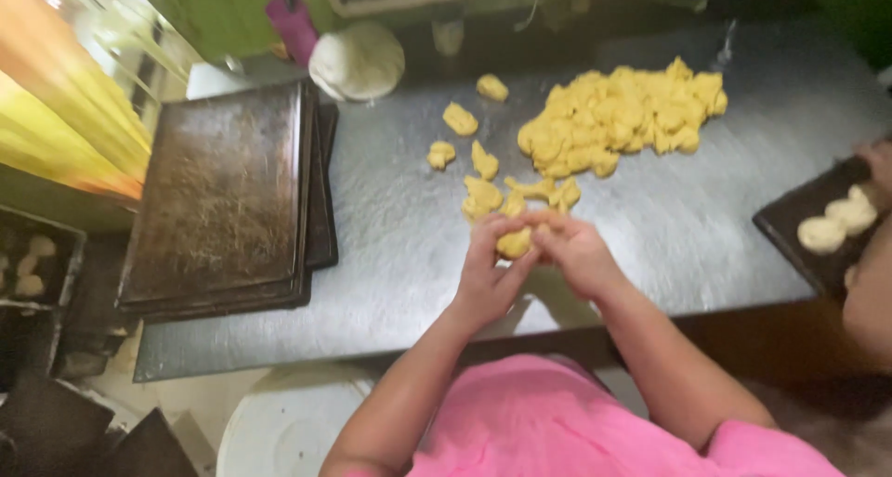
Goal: Shaping small portions of dough into balls and arranging them on a baking tray
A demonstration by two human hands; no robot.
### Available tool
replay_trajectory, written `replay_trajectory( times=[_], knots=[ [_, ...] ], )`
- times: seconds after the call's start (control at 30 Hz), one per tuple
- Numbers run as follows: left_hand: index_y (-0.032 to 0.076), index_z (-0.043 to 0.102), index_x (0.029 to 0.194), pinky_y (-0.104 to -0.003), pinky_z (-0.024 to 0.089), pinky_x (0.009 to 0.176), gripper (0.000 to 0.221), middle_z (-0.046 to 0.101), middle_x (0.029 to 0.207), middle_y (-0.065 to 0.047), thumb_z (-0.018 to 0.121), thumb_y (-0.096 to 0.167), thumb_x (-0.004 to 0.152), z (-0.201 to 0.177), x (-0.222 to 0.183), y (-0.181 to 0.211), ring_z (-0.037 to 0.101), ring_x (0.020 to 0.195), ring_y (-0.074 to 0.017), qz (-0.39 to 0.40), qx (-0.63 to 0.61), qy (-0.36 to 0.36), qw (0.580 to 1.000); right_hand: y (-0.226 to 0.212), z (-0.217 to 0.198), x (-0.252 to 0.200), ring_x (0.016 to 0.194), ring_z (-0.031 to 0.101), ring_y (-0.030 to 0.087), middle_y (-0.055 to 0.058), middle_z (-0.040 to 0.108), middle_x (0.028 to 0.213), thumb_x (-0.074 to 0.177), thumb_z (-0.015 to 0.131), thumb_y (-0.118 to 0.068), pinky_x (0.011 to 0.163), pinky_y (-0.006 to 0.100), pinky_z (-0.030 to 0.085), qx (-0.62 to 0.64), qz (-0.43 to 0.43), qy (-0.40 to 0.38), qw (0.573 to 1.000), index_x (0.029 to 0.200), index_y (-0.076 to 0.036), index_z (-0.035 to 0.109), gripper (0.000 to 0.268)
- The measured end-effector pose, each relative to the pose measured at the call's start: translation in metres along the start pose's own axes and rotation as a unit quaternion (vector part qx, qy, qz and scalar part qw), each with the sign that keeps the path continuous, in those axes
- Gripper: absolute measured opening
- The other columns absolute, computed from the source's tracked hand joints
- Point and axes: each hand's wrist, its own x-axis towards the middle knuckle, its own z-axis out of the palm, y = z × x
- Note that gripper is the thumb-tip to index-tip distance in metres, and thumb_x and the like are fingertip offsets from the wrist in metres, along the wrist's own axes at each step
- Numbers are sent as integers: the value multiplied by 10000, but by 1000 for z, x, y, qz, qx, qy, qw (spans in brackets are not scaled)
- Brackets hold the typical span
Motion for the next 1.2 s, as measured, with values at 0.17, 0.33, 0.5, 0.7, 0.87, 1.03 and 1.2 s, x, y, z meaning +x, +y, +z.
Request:
replay_trajectory(
  times=[0.17,0.33,0.5,0.7,0.87,1.03,1.2],
  knots=[
    [16,626,1177,-363,504,938,291,523,1178,-150,748,103,927,1,-4,7,614,1074,-298,36,142,26,989,44,-9,-9,733,756,270,214,739,885,838,793,-45,685,395,640,210,114,-48,970,1162,69,662,367],
    [24,588,1078,-429,477,911,124,597,1063,-188,595,117,997,39,-5,25,585,992,-340,67,222,-11,973,21,-21,-17,621,634,169,98,654,764,847,721,-408,542,319,538,278,114,-166,939,1155,-46,587,495],
    [86,621,1056,-361,504,831,154,645,993,-94,650,189,945,47,-33,-27,633,906,-240,-68,244,97,963,64,-24,-21,512,564,142,83,650,639,817,848,-97,482,268,418,190,176,-83,962,874,-77,623,233],
    [178,639,1108,-360,514,669,190,648,899,-78,646,93,938,-32,-49,-76,596,742,-200,-316,197,465,803,66,-48,-64,609,754,229,176,743,641,832,853,-3,515,291,552,176,156,-234,944,771,-79,540,328],
    [132,646,1128,-451,493,947,291,683,1088,-136,612,276,877,-130,-112,-70,665,1034,-335,-355,457,254,775,58,-104,-59,571,653,248,148,671,713,811,905,-175,521,349,528,-137,338,106,925,845,-84,611,310],
    [195,554,819,-483,444,656,351,563,852,-34,656,530,823,-117,-157,-90,568,818,-296,-241,663,-1,709,183,-179,-76,975,598,119,-168,611,824,727,682,-483,816,351,477,-623,132,73,768,737,-316,587,192],
    [240,636,1079,-502,493,854,457,538,1494,-13,693,570,769,-118,-130,-121,503,1325,-304,-163,761,84,622,167,-172,-36,1216,555,143,-181,573,1180,779,662,-531,1031,434,434,-698,101,123,698,1047,-405,576,308]
  ],
)
